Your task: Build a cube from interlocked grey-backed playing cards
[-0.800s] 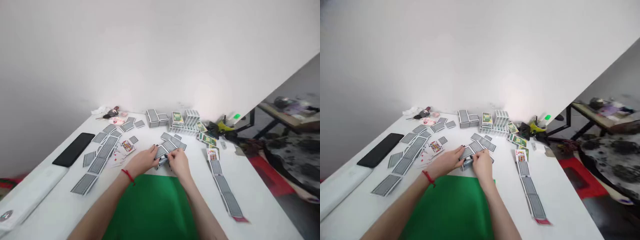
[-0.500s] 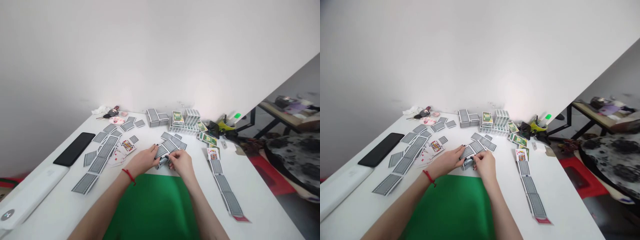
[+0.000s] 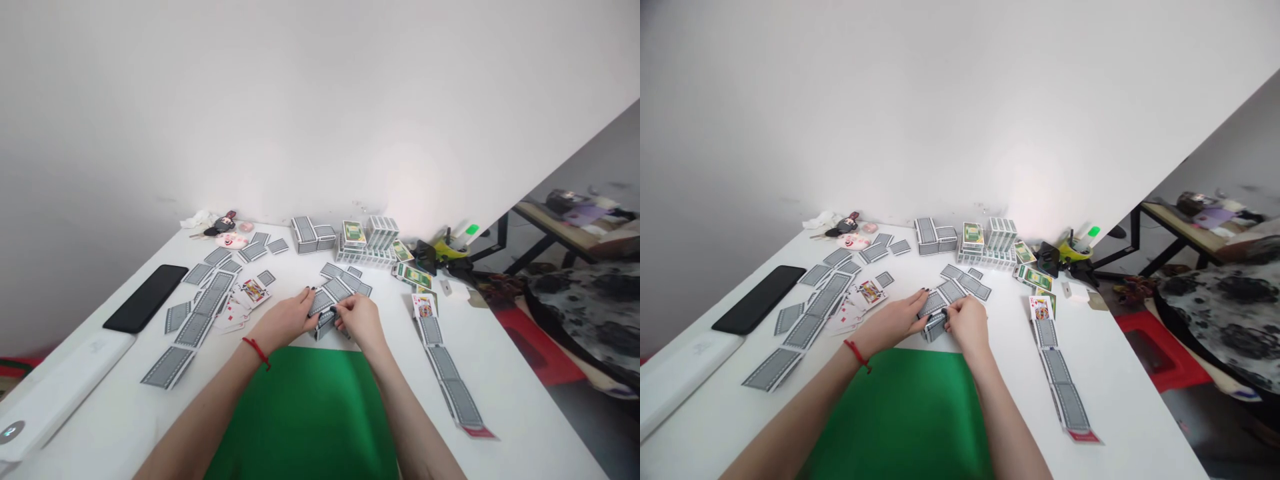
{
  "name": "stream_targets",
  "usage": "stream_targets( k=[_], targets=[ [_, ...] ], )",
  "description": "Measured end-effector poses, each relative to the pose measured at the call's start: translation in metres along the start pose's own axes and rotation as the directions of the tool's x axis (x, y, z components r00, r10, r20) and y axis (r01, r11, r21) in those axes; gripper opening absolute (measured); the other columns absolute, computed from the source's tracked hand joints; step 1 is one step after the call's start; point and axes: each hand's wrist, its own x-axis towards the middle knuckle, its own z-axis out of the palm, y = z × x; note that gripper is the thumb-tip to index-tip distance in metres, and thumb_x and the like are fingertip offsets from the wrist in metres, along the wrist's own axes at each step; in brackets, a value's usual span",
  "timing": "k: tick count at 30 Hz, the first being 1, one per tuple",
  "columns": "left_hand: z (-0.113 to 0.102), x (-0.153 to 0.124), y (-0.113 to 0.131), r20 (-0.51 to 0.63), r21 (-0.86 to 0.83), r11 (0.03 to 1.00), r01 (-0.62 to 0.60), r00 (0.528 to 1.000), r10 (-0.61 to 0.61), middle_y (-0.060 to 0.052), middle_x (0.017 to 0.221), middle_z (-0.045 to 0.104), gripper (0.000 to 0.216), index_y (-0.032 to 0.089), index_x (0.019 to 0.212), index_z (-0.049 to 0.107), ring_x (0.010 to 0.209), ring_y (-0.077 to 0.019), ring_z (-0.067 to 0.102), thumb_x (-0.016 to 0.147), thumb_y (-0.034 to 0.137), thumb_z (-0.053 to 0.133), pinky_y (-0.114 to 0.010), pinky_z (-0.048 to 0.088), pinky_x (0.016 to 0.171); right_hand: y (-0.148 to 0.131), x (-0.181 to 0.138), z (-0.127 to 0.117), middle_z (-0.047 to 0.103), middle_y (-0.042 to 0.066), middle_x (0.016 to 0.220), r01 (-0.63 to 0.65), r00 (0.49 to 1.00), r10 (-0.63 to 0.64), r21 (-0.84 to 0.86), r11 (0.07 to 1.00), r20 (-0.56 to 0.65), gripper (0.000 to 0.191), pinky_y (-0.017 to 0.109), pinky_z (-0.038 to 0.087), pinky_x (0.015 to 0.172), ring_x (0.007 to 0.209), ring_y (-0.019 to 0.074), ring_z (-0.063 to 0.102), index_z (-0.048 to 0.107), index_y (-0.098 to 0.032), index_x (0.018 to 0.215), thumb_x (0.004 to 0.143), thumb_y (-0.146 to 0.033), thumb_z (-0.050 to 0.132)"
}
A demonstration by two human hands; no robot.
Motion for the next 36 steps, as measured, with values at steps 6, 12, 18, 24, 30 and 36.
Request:
stream_targets(
  k=[6,12,18,24,30,36],
  targets=[
    [0.005,-0.003,0.001,-0.063,-0.068,0.998,0.0,0.998,-0.005,-0.019,0.132,0.047,0.051,0.011,0.128,0.039,0.112,-0.0296,0.055,0.086,0.039,0.042,-0.039,0.049,0.087,0.009,-0.005,-0.01,0.07,0.001,0.074,0.176,0.98,-0.182,-0.07,0.982,-0.086,0.008,0.025,0.046,0.053,0.049,0.0126,0.06,0.066,-0.019,0.075,0.069,-0.018,0.061],
    [0.006,-0.003,0.005,-0.075,-0.106,0.994,0.025,0.997,-0.033,-0.02,0.131,0.048,0.055,0.01,0.129,0.039,0.113,-0.0302,0.054,0.084,0.042,0.045,-0.038,0.048,0.089,0.011,-0.002,-0.009,0.068,0.002,0.072,0.292,0.94,-0.328,-0.276,0.916,-0.094,0.007,0.026,0.044,0.067,0.068,0.0161,0.06,0.067,-0.02,0.067,0.071,-0.019,0.061],
    [0.005,-0.003,0.01,-0.051,-0.148,0.986,0.07,0.996,-0.079,-0.019,0.132,0.047,0.052,0.008,0.129,0.039,0.117,-0.0278,0.051,0.086,0.037,0.041,-0.037,0.045,0.093,0.005,-0.023,-0.011,0.067,0.003,0.067,0.268,0.947,-0.302,-0.241,0.933,-0.113,0.012,0.028,0.046,0.064,0.062,0.0171,0.062,0.064,-0.019,0.068,0.075,-0.021,0.055],
    [0.008,-0.002,0.005,-0.062,-0.234,0.969,0.08,0.993,-0.097,-0.015,0.131,0.049,0.056,0.011,0.132,0.037,0.121,-0.0243,0.048,0.085,0.042,0.042,-0.035,0.041,0.098,0.041,-0.054,0.006,0.072,0.007,0.077,0.012,1.0,-0.015,0.142,0.99,0.019,0.017,0.028,0.054,0.058,0.064,0.0202,0.068,0.066,-0.016,0.084,0.073,-0.024,0.055],
    [0.014,-0.001,0.003,-0.065,-0.287,0.954,0.082,0.992,-0.105,-0.016,0.128,0.052,0.061,0.01,0.133,0.035,0.116,-0.0249,0.052,0.084,0.045,0.044,-0.035,0.043,0.094,0.059,-0.053,0.032,0.072,0.008,0.083,0.077,0.994,-0.064,0.154,0.985,-0.086,0.029,0.031,0.055,0.06,0.067,0.0223,0.069,0.066,-0.016,0.099,0.073,-0.029,0.059],
    [0.011,-0.001,0.013,-0.028,-0.189,0.971,0.149,0.987,-0.157,-0.017,0.121,0.057,0.057,0.008,0.13,0.038,0.105,-0.0266,0.058,0.083,0.04,0.043,-0.035,0.047,0.085,0.044,-0.05,0.037,0.071,0.006,0.077,0.148,0.986,-0.14,0.083,0.986,-0.088,0.019,0.03,0.053,0.06,0.064,0.0209,0.067,0.067,-0.019,0.089,0.077,-0.028,0.054]
  ],
)
